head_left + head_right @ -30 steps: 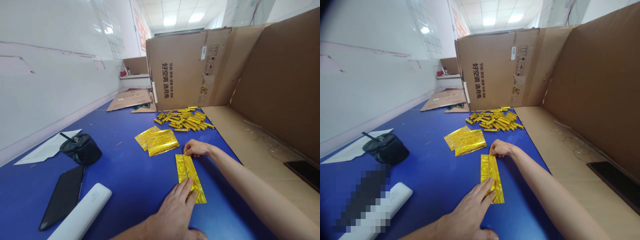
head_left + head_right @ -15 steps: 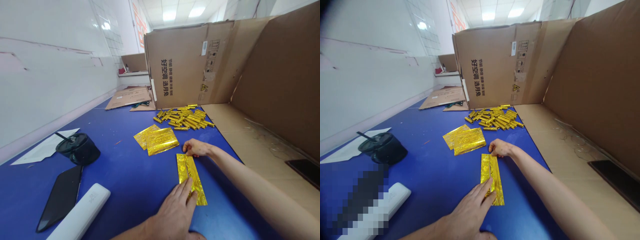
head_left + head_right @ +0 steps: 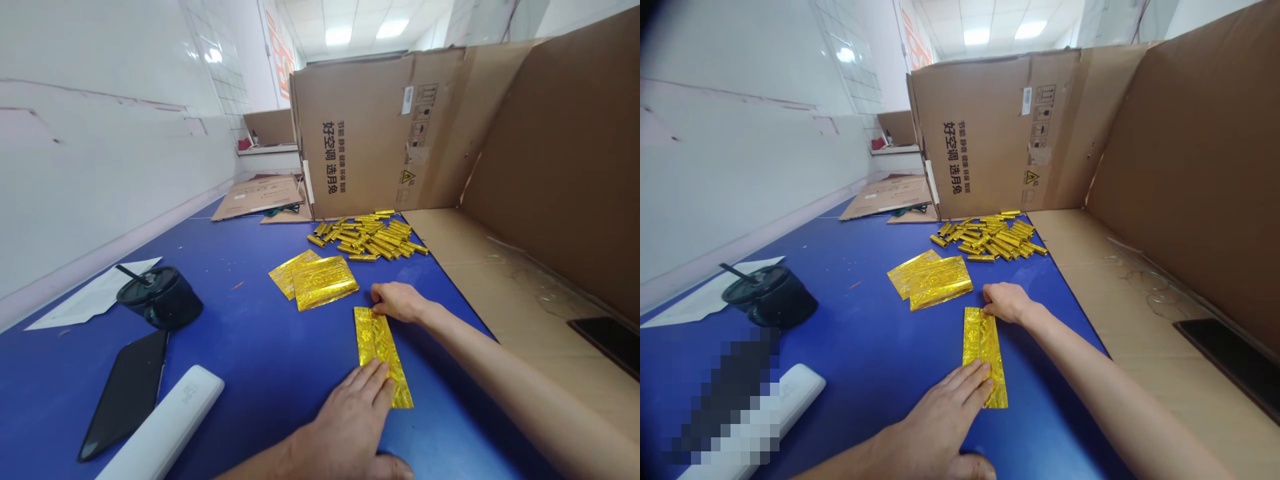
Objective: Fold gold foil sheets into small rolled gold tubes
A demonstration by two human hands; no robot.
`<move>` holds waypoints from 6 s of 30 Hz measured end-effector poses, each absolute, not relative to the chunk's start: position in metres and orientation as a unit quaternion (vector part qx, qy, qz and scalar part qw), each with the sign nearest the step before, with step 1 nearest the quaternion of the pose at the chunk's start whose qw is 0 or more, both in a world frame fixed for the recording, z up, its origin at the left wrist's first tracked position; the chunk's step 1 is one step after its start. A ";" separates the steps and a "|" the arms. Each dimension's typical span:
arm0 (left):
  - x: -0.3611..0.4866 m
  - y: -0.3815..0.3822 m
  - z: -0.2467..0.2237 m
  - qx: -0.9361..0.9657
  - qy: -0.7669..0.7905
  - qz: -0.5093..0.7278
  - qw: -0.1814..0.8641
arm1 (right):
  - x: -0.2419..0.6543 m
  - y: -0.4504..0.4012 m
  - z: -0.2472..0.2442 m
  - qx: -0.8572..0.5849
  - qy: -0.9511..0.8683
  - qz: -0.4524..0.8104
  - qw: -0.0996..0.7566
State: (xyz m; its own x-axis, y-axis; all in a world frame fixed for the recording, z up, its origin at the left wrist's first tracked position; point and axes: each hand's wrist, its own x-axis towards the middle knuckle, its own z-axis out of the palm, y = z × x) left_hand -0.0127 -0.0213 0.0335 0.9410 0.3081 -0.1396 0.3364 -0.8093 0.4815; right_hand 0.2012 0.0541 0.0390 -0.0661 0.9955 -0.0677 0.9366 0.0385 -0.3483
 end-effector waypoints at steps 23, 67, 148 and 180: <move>-0.011 -0.031 0.019 0.975 0.129 -0.020 0.179 | 0.166 0.035 0.009 -0.540 -0.834 0.091 0.067; -0.010 -0.043 0.022 0.983 0.067 -0.010 0.172 | 0.154 0.012 0.027 -0.617 -0.779 0.071 0.091; -0.002 0.014 0.025 0.908 0.231 0.149 0.317 | 0.182 -0.071 0.015 -0.599 -0.708 0.206 0.312; 0.006 0.012 0.026 0.912 0.381 0.026 0.149 | 0.173 -0.071 0.012 -0.667 -0.676 0.166 0.266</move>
State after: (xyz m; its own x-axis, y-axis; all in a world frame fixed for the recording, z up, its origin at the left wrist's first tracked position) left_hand 0.0061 0.0116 0.0257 0.7088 0.7023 -0.0666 0.6871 -0.6658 0.2910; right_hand 0.1726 -0.0707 0.0119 0.0321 0.9898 0.1388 0.8135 0.0548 -0.5790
